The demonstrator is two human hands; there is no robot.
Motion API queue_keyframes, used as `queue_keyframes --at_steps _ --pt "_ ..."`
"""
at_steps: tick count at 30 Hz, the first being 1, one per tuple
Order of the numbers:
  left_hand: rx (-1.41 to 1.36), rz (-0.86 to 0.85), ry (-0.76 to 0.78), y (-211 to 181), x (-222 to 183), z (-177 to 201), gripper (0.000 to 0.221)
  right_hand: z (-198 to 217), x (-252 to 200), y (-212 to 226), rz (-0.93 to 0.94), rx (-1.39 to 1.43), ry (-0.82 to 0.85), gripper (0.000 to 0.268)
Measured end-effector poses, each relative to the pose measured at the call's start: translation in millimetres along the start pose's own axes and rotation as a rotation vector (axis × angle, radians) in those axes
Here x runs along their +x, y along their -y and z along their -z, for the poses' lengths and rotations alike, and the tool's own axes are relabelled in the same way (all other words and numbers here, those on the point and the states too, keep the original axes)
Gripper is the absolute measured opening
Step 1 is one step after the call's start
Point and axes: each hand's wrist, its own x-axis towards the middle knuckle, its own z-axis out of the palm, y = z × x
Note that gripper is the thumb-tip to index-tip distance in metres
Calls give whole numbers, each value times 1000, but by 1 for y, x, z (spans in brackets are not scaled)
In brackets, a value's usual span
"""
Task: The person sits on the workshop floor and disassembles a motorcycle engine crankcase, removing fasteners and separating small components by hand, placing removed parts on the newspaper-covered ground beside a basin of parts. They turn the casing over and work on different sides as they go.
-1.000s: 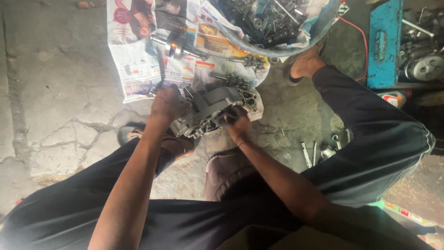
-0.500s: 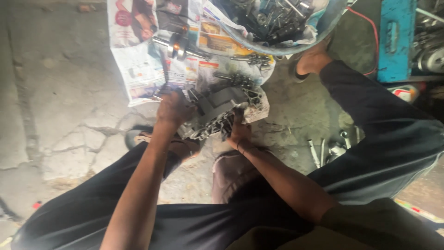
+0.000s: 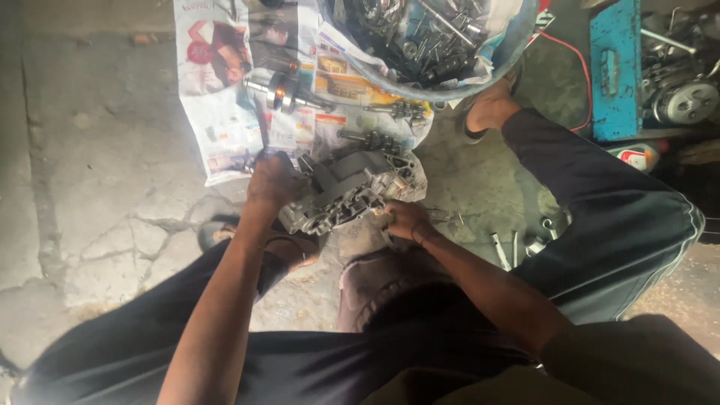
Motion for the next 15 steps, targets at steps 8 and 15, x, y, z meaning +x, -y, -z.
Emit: queue_keyframes --at_steps 8,15 --pt "-61 68 55 -12 -5 15 47 80 -51 46 241 757 -50 33" --pt "-43 -12 16 3 0 2 50 241 -184 105 681 1123 -23 35"
